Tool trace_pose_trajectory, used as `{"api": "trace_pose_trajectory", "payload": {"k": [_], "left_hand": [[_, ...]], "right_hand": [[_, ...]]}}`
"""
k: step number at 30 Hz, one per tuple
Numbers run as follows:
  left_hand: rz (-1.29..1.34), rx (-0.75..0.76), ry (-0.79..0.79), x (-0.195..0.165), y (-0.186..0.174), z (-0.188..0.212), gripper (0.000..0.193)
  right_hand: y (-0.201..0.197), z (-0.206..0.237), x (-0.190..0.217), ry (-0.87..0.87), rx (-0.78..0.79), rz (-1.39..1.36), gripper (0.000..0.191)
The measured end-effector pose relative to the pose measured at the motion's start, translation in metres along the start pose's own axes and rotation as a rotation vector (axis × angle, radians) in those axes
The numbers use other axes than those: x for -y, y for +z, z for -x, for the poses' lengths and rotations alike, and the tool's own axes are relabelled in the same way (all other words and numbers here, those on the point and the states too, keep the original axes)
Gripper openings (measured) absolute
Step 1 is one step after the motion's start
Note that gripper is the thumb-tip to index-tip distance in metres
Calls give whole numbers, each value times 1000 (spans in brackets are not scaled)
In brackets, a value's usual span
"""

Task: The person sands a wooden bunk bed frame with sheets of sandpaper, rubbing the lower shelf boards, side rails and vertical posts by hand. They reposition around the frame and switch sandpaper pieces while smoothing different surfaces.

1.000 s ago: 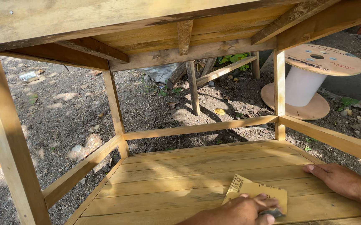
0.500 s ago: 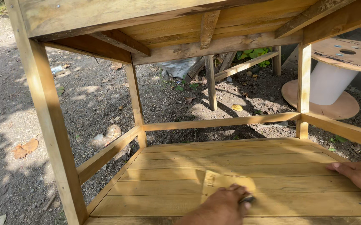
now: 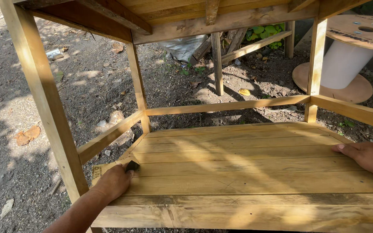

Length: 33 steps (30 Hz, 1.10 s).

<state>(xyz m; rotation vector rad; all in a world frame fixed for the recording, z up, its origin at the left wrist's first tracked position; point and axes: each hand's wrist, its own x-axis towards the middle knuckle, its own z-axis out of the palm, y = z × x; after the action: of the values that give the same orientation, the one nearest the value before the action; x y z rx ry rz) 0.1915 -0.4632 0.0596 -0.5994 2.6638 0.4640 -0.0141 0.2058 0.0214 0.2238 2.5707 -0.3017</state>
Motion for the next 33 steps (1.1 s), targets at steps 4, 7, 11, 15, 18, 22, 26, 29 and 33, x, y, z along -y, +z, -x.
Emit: {"api": "trace_pose_trajectory", "payload": {"k": [4, 7, 11, 15, 18, 22, 26, 29, 33], "left_hand": [[126, 154, 133, -87, 21, 21, 51], [36, 352, 454, -213, 49, 71, 53], [126, 324, 748, -303, 50, 122, 42], [205, 412, 498, -250, 47, 108, 45], [175, 247, 353, -156, 45, 69, 53], [-47, 46, 111, -17, 11, 4, 51], [-77, -3, -173, 12, 11, -63, 49], [18, 79, -13, -39, 38, -91, 59], [-74, 204, 171, -229, 100, -100, 51]], "right_hand": [[3, 4, 3, 81, 10, 61, 60], [3, 3, -2, 130, -29, 19, 58], [2, -1, -12, 14, -63, 14, 58], [3, -7, -19, 9, -62, 37, 60], [5, -7, -20, 26, -63, -13, 63], [5, -4, -19, 25, -61, -73, 66], [5, 1, -14, 17, -80, -8, 65], [4, 4, -10, -3, -91, -38, 65], [3, 8, -7, 48, -26, -73, 64]]}}
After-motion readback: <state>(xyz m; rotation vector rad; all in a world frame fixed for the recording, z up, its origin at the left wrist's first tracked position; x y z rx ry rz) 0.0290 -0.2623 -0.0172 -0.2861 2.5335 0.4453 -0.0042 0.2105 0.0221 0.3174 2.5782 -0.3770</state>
